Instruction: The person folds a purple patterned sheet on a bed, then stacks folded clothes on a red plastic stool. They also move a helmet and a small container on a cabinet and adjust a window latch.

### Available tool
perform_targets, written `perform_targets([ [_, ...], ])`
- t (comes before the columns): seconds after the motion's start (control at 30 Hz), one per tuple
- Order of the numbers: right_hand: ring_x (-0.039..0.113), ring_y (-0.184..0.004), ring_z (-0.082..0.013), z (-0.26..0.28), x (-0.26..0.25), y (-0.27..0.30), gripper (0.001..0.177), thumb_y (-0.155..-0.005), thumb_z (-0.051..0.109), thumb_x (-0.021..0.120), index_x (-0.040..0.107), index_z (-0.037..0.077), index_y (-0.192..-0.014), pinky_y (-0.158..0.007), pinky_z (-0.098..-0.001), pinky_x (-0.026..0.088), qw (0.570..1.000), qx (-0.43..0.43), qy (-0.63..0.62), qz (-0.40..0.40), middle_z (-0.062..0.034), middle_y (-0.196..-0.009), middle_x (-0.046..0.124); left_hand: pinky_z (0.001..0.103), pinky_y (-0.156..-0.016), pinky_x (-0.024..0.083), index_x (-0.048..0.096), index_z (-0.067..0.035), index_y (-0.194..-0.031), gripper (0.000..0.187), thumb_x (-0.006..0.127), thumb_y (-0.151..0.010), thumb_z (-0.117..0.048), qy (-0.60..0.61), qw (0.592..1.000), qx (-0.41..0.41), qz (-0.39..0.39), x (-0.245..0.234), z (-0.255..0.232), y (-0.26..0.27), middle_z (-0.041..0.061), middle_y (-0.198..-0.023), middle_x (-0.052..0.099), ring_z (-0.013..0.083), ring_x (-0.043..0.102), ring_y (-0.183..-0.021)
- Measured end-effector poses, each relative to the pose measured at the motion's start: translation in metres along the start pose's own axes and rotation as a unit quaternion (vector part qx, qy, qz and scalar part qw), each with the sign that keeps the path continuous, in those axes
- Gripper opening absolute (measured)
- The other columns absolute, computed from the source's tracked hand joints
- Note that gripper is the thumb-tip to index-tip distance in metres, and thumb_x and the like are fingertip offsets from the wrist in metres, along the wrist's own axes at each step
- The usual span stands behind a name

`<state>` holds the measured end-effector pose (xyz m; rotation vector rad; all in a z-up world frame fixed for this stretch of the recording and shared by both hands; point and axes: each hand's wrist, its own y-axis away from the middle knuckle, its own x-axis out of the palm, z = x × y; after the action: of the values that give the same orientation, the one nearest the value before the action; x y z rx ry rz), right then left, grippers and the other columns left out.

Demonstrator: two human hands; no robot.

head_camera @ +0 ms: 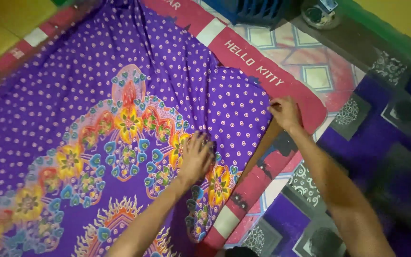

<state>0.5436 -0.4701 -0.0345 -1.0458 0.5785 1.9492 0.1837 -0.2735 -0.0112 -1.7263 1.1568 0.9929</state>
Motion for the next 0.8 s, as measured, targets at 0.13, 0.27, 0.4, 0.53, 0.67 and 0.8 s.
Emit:
perform_targets([
  [0.13, 0.069, -0.107, -0.034, 0.034, -0.02, 0.015, 0.021, -0.088, 0.043, 0.08, 0.078, 0.027, -0.101, -0.09, -0.0449, 0.056, 0.998, 0.017, 0.063, -0.004, -0.0068, -0.104, 0.065, 0.063, -0.122, 0.013, 0.053, -0.021, -0.143, 0.047, 0.053, -0.101, -0.041, 0.004, 0.997, 0.016, 0.075, 0.01, -0.014, 0.004, 0.013, -0.155, 0.042, 0.0363, 0.022, -0.154],
  [0.27, 0.072, -0.105, -0.0326, 0.033, -0.008, 0.011, 0.035, -0.083, 0.045, 0.081, 0.077, 0.018, -0.105, -0.086, -0.0462, 0.058, 0.991, 0.129, 0.005, 0.022, -0.0098, -0.1, 0.075, 0.062, -0.122, 0.015, 0.053, -0.023, -0.142, 0.045, 0.052, -0.102, -0.042, 0.012, 0.998, 0.019, 0.061, 0.013, -0.018, -0.005, 0.012, -0.156, 0.04, 0.0369, 0.021, -0.154],
  [0.4, 0.071, -0.108, -0.0385, 0.024, -0.014, 0.022, 0.026, -0.089, 0.04, 0.064, 0.08, 0.021, -0.098, -0.087, -0.0508, 0.057, 0.978, 0.199, 0.055, 0.019, -0.0142, -0.101, 0.077, 0.062, -0.123, 0.015, 0.046, -0.021, -0.148, 0.049, 0.044, -0.105, -0.045, 0.028, 0.998, 0.006, 0.058, 0.013, -0.012, -0.013, 0.016, -0.161, 0.032, 0.0387, 0.017, -0.155],
  [0.53, 0.076, -0.092, -0.03, 0.008, -0.022, 0.03, 0.028, -0.086, 0.045, 0.063, 0.078, 0.024, -0.097, -0.077, -0.0472, 0.06, 0.96, 0.278, -0.002, -0.029, -0.0092, -0.089, 0.077, 0.059, -0.124, 0.014, 0.041, -0.021, -0.153, 0.054, 0.041, -0.106, -0.049, 0.057, 0.996, -0.042, 0.055, 0.008, -0.006, -0.016, 0.016, -0.163, 0.028, 0.0377, 0.014, -0.156],
  [0.67, 0.069, -0.112, -0.0334, 0.032, -0.033, 0.037, 0.049, -0.085, 0.054, 0.07, 0.072, 0.016, -0.116, -0.086, -0.0482, 0.056, 0.966, 0.237, -0.091, -0.048, -0.0139, -0.104, 0.074, 0.061, -0.123, 0.015, 0.036, -0.021, -0.157, 0.06, 0.04, -0.106, -0.052, 0.024, 0.996, -0.066, 0.055, 0.003, -0.001, -0.013, 0.017, -0.165, 0.024, 0.0384, 0.013, -0.156],
  [0.8, 0.064, -0.122, -0.0352, 0.029, -0.019, 0.03, 0.062, -0.083, 0.026, 0.085, 0.062, 0.014, -0.139, -0.099, -0.0464, 0.053, 0.979, 0.164, -0.122, -0.014, -0.0183, -0.12, 0.07, 0.062, -0.123, 0.012, 0.032, -0.022, -0.16, 0.071, 0.034, -0.104, -0.064, 0.009, 0.993, -0.073, 0.09, 0.008, 0.008, -0.002, 0.019, -0.167, 0.017, 0.0414, 0.006, -0.157],
])
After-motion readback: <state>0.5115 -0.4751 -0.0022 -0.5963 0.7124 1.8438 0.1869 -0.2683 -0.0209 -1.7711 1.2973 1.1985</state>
